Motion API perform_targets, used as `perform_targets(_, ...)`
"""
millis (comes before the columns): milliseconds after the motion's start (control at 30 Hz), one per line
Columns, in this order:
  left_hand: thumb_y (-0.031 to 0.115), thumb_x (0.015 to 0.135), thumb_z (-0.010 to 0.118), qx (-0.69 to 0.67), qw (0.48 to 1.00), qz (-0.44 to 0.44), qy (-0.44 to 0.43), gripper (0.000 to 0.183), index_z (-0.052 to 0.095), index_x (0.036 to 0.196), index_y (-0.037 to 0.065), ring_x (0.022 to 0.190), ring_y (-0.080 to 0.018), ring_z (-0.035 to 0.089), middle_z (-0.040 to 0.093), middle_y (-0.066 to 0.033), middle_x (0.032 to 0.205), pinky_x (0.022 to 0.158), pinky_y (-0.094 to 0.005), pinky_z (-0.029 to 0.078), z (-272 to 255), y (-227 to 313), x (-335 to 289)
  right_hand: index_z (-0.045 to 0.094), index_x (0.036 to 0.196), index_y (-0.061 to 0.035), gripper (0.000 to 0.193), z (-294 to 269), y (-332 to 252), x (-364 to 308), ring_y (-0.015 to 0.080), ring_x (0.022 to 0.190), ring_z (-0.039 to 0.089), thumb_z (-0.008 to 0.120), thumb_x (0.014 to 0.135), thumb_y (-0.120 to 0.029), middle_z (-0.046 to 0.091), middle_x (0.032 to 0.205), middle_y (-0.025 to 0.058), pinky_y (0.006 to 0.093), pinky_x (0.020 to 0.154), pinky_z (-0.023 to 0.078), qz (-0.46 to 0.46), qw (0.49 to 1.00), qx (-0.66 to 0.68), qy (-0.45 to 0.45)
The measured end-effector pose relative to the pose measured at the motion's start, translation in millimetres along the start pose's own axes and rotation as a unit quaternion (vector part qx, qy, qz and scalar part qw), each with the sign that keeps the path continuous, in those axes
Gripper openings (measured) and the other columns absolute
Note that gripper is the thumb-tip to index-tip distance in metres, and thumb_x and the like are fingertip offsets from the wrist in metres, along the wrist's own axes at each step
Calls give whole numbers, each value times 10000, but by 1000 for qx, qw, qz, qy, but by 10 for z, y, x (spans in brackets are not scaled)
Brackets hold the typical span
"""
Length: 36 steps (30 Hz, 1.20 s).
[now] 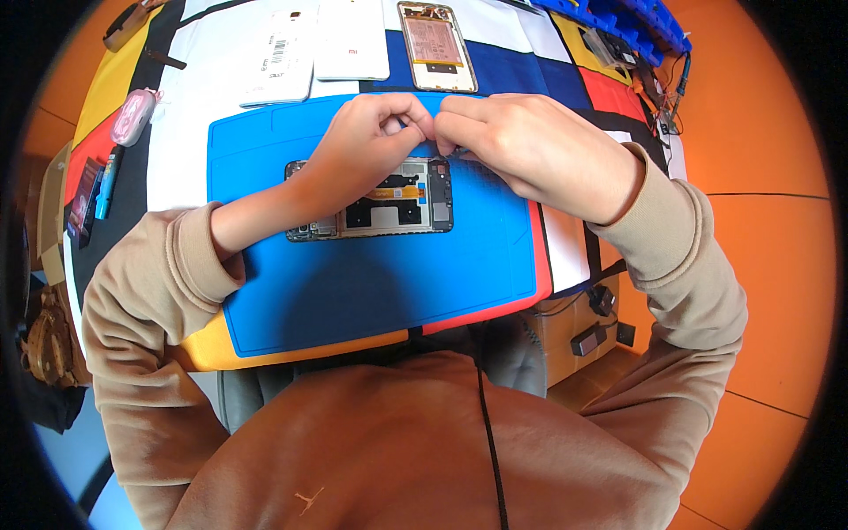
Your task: The person disassembles and reassembles two smartphones on a blue mat. They use a screwdriver to remove screws, detach internal components, and then reattach parts and secure the back cover. The process is repeated for a second phone.
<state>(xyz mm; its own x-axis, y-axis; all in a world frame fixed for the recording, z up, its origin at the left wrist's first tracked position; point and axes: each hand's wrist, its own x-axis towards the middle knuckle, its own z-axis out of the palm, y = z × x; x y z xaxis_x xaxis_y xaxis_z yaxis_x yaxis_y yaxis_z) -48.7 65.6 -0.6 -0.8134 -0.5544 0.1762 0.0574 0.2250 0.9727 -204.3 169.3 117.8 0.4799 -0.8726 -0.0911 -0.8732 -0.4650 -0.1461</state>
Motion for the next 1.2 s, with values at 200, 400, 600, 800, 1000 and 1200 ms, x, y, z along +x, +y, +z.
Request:
perform_targets(200,32,853,567,-7,1000,-3,-2,155,716,818,14,562,-110,573,628,-68,628,546,-277,449,-3,-4,-13,567,950,-14,196,-13,-41,-17,337,773,632,660,899,-179,591,907,126,403,661,513,29,998,-51,2)
perform_targets(400,67,907,576,14,1000,18,-13,120,687,906,23,502,-18,361,449,54,543,461,-241,281,2,-36,-9,536,949,-8,225,29,-41,-45,332,711,633,653,917,-198,577,899,137,404,611,519,64,994,-92,3)
perform_targets(600,44,885,581,84,994,72,13,124,697,862,9,513,-83,432,490,-10,599,485,-274,367,28,-85,-29,510,963,-17,177,42,-54,-48,356,730,603,660,872,-36,563,874,130,425,618,473,56,998,10,23)
perform_targets(800,4,826,590,182,973,141,17,131,709,774,-15,576,-189,549,583,-95,722,531,-329,463,54,-140,-46,507,942,-21,178,34,-78,-55,349,703,595,667,878,-67,559,865,120,418,592,467,50,998,-21,14)
perform_targets(1000,-12,811,589,203,966,157,3,124,707,775,-26,582,-201,547,573,-105,695,535,-327,452,32,-153,-30,503,908,-27,210,46,-54,-29,336,668,589,678,894,-140,555,852,105,409,562,466,50,993,-111,11)
perform_targets(1200,11,788,581,184,970,157,18,157,599,637,-28,647,-326,554,546,-169,690,577,-424,444,65,-142,-38,517,930,-20,221,22,-55,-12,343,709,582,690,871,-146,530,911,115,421,596,475,38,997,-66,23)
